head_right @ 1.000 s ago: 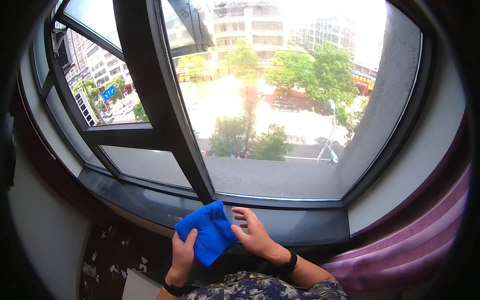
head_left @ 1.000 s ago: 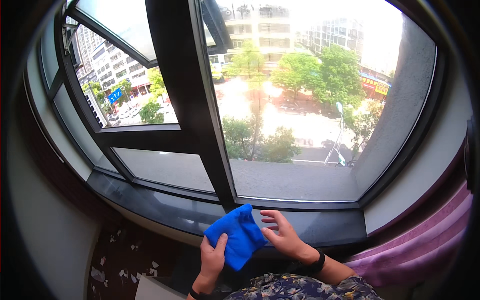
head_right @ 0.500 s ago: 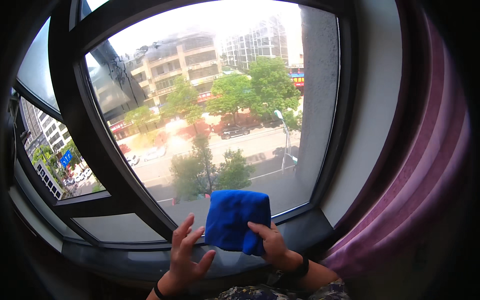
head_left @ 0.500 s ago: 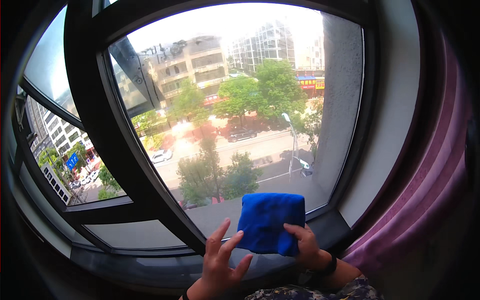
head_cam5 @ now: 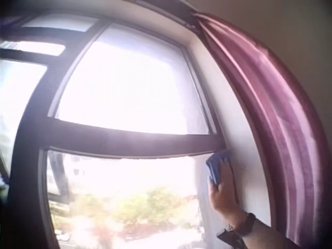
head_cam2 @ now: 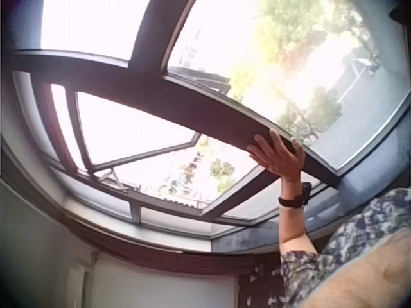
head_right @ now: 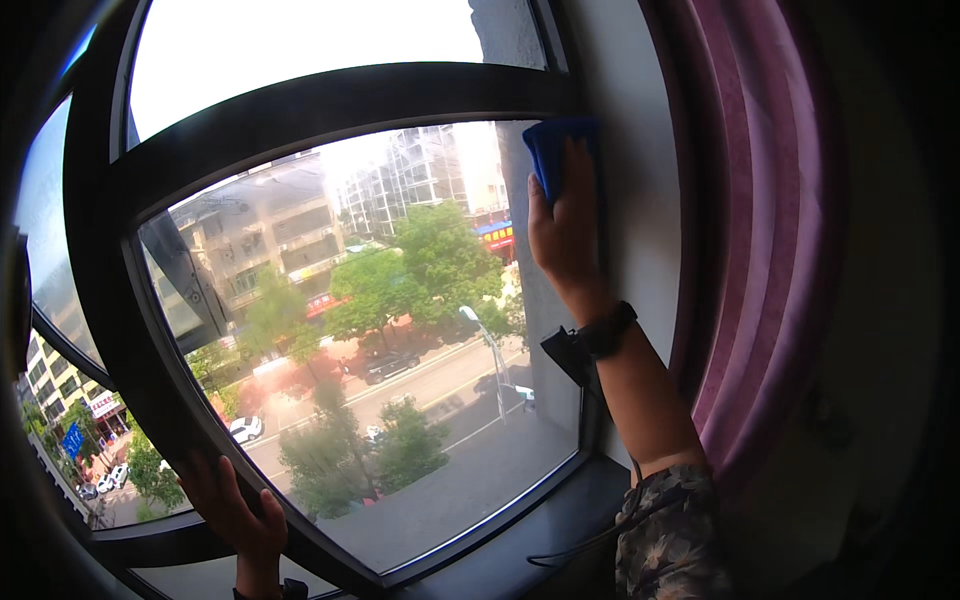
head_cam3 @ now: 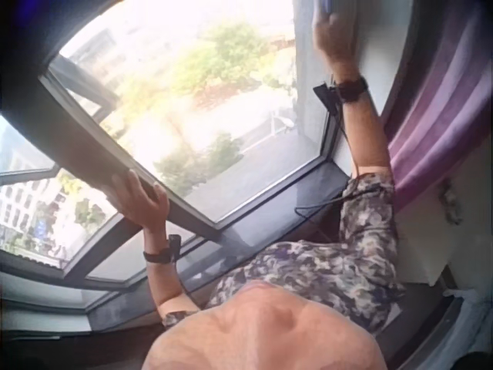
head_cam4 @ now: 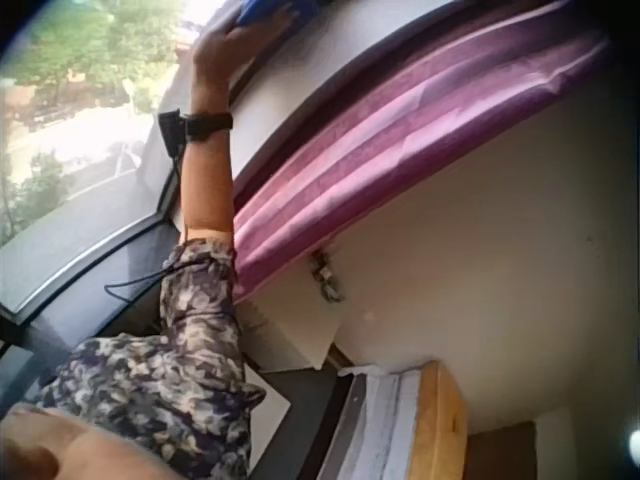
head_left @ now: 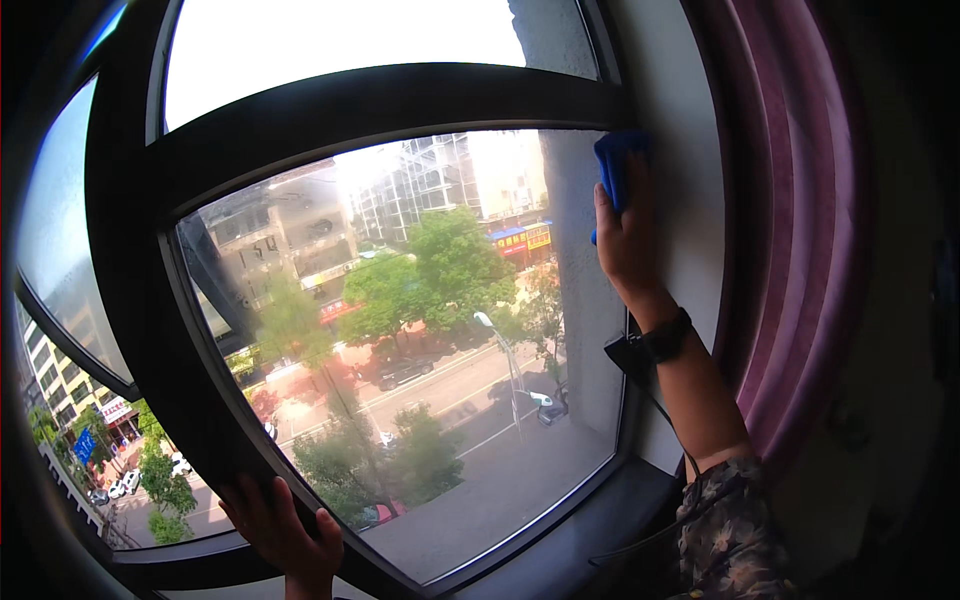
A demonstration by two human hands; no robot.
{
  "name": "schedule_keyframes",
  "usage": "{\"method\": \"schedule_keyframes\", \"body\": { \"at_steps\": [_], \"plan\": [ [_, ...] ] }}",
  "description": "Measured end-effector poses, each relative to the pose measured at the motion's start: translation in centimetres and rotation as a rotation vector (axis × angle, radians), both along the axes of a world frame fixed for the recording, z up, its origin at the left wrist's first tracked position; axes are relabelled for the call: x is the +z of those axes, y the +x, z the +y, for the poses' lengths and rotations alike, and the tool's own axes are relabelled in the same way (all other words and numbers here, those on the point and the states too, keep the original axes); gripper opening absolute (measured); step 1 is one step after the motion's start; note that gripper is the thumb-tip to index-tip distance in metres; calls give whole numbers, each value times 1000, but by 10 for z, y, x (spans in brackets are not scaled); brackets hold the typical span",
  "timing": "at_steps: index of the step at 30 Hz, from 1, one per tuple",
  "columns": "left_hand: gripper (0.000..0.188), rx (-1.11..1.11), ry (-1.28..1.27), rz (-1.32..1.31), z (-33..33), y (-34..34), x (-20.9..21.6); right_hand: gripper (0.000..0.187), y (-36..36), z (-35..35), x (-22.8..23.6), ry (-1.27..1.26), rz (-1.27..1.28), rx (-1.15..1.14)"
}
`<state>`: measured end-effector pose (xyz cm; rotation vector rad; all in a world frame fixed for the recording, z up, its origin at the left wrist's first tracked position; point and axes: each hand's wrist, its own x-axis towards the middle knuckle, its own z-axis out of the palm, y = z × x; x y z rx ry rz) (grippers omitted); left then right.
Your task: Clean the wall and window frame using a blue cloth.
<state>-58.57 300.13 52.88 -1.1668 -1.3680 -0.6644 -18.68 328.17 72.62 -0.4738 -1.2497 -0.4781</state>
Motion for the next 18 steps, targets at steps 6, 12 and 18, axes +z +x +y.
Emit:
{"method": "schedule_keyframes", "body": {
  "at_steps": [6,12,18],
  "plan": [
    [60,-45,-38,-43,-7,15,-10,61,-19,62,24,-73,168,-353],
    [54,-118,9,-54,-2,43,13,52,-56,10,37,196,121,-213],
    [50,-99,8,-67,0,75,23,66,-127,-74,31,118,-72,-171]
  ]
}}
